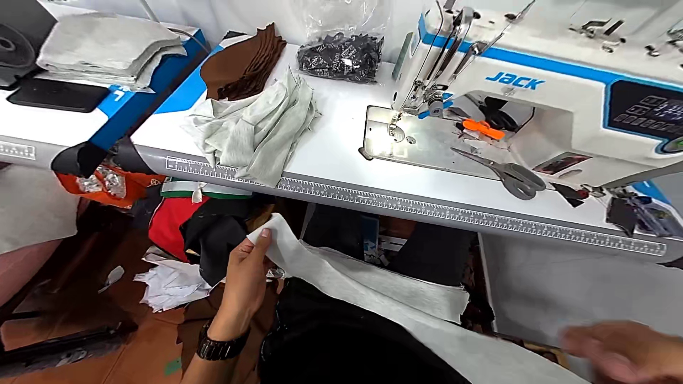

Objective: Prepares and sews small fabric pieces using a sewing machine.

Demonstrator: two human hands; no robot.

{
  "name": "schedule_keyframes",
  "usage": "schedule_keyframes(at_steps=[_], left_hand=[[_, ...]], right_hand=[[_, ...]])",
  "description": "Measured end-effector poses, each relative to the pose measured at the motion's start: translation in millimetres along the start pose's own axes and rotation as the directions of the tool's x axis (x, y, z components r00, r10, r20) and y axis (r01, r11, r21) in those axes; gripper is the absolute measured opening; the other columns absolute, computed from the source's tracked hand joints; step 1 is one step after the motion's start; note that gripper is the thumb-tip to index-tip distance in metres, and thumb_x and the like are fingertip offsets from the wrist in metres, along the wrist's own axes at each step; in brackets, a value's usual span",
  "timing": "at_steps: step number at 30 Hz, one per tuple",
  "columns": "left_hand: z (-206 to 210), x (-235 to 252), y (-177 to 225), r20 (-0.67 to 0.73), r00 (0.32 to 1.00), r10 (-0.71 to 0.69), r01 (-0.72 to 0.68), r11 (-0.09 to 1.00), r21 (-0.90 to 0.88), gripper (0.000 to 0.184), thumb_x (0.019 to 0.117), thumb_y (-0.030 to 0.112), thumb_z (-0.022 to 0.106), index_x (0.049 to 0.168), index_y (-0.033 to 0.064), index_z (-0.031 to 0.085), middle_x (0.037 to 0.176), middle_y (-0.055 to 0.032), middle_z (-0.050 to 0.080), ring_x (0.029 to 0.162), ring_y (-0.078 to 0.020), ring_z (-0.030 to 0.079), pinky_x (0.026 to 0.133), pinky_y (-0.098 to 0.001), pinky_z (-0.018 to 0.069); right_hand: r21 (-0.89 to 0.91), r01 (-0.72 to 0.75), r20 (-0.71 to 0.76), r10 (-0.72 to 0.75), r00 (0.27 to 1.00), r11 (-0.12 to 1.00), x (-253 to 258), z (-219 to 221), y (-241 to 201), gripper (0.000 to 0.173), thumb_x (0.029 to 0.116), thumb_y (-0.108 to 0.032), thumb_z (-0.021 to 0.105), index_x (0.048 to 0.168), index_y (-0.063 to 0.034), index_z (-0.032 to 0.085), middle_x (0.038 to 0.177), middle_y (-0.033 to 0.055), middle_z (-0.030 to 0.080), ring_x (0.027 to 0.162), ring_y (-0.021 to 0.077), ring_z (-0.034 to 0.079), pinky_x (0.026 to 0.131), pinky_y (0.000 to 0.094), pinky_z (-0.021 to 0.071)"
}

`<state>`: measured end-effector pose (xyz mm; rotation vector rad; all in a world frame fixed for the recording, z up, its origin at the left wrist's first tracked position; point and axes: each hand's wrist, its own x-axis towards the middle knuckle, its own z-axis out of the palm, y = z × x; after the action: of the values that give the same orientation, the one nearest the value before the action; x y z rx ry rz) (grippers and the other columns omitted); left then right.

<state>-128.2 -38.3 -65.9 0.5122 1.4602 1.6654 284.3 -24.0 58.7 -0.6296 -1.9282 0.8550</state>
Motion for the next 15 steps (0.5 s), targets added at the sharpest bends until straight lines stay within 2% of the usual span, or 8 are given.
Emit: schedule_keyframes(at_steps=[2, 4, 7, 8, 10, 12, 13, 15], left_hand=[[21, -9, 10, 0.093, 0.991, 0.095, -0.098, 0.995, 0.028, 0.036, 0.1113, 0.026, 0.041, 0.101, 0.0064, 0.068, 0.089, -0.0047, 0.075, 0.079, -0.0132, 0.073, 0.074, -0.0333, 0.0633], [42, -15, 13, 0.162, 0.960, 0.230, -0.242, 0.968, 0.061, 0.026, 0.1076, 0.020, 0.051, 0.104, 0.0076, 0.074, 0.091, -0.0046, 0.076, 0.080, -0.0140, 0.074, 0.074, -0.0346, 0.0638], [74, -23, 15, 0.302, 0.893, 0.333, -0.343, 0.939, -0.022, 0.018, 0.1025, 0.014, 0.060, 0.115, 0.0087, 0.072, 0.099, -0.0081, 0.076, 0.086, -0.0175, 0.074, 0.076, -0.0346, 0.0638], [83, -27, 16, 0.354, 0.873, 0.334, -0.335, 0.940, -0.061, 0.017, 0.1020, 0.013, 0.061, 0.114, 0.0089, 0.072, 0.099, -0.0085, 0.076, 0.086, -0.0174, 0.074, 0.077, -0.0339, 0.0634], [99, -38, 18, 0.437, 0.842, 0.317, -0.297, 0.948, -0.115, 0.016, 0.1026, 0.016, 0.060, 0.103, 0.0104, 0.076, 0.090, -0.0042, 0.076, 0.081, -0.0119, 0.074, 0.075, -0.0301, 0.0629], [109, -48, 20, 0.497, 0.816, 0.295, -0.250, 0.956, -0.157, 0.024, 0.1039, 0.020, 0.059, 0.092, 0.0109, 0.078, 0.083, -0.0005, 0.075, 0.077, -0.0069, 0.072, 0.073, -0.0255, 0.0613], [113, -52, 20, 0.505, 0.814, 0.288, -0.217, 0.956, -0.197, 0.022, 0.1028, 0.017, 0.060, 0.092, 0.0092, 0.078, 0.083, -0.0012, 0.076, 0.077, -0.0070, 0.072, 0.074, -0.0251, 0.0612], [119, -57, 19, 0.498, 0.818, 0.290, -0.154, 0.943, -0.295, 0.013, 0.0999, 0.012, 0.065, 0.102, 0.0069, 0.076, 0.089, -0.0049, 0.076, 0.081, -0.0097, 0.073, 0.077, -0.0265, 0.0616]], right_hand=[[0.346, 0.035, 0.004, -0.039, 0.999, 0.937, 14, 31, 12, 0.015, 0.0987, -0.026, 0.065, 0.109, -0.0197, 0.073, 0.110, -0.0051, 0.071, 0.102, 0.0107, 0.068, 0.088, 0.0302, 0.0582], [0.571, 0.026, 0.042, -0.061, 0.997, 0.821, 30, 64, 17, 0.014, 0.1004, -0.023, 0.064, 0.108, -0.0137, 0.071, 0.097, -0.0007, 0.071, 0.088, 0.0114, 0.069, 0.081, 0.0307, 0.0586], [0.474, 0.028, 0.052, -0.060, 0.997, 0.880, 50, 110, 13, 0.015, 0.1032, -0.023, 0.062, 0.108, -0.0108, 0.069, 0.093, -0.0012, 0.068, 0.086, 0.0038, 0.065, 0.079, 0.0214, 0.0558], [0.431, 0.045, 0.057, -0.077, 0.995, 0.901, 56, 128, 10, 0.017, 0.1047, -0.023, 0.060, 0.106, -0.0080, 0.068, 0.094, 0.0012, 0.068, 0.090, 0.0049, 0.064, 0.082, 0.0215, 0.0548], [0.355, 0.098, 0.085, -0.137, 0.987, 0.930, 64, 159, 10, 0.020, 0.1062, -0.018, 0.056, 0.102, -0.0010, 0.066, 0.095, 0.0090, 0.067, 0.094, 0.0115, 0.066, 0.086, 0.0254, 0.0555], [0.220, 0.128, 0.059, -0.145, 0.988, 0.967, 70, 173, 17, 0.019, 0.1039, -0.014, 0.059, 0.101, 0.0018, 0.069, 0.093, 0.0108, 0.071, 0.088, 0.0106, 0.069, 0.080, 0.0240, 0.0585], [0.158, 0.120, 0.010, -0.123, 0.992, 0.980, 72, 174, 22, 0.018, 0.1023, -0.014, 0.062, 0.101, 0.0012, 0.071, 0.093, 0.0090, 0.074, 0.086, 0.0081, 0.070, 0.078, 0.0229, 0.0596], [0.114, 0.055, -0.111, -0.042, 0.993, 0.992, 74, 166, 30, 0.017, 0.1003, -0.015, 0.066, 0.102, 0.0007, 0.074, 0.092, 0.0059, 0.075, 0.083, 0.0049, 0.071, 0.076, 0.0218, 0.0606]])
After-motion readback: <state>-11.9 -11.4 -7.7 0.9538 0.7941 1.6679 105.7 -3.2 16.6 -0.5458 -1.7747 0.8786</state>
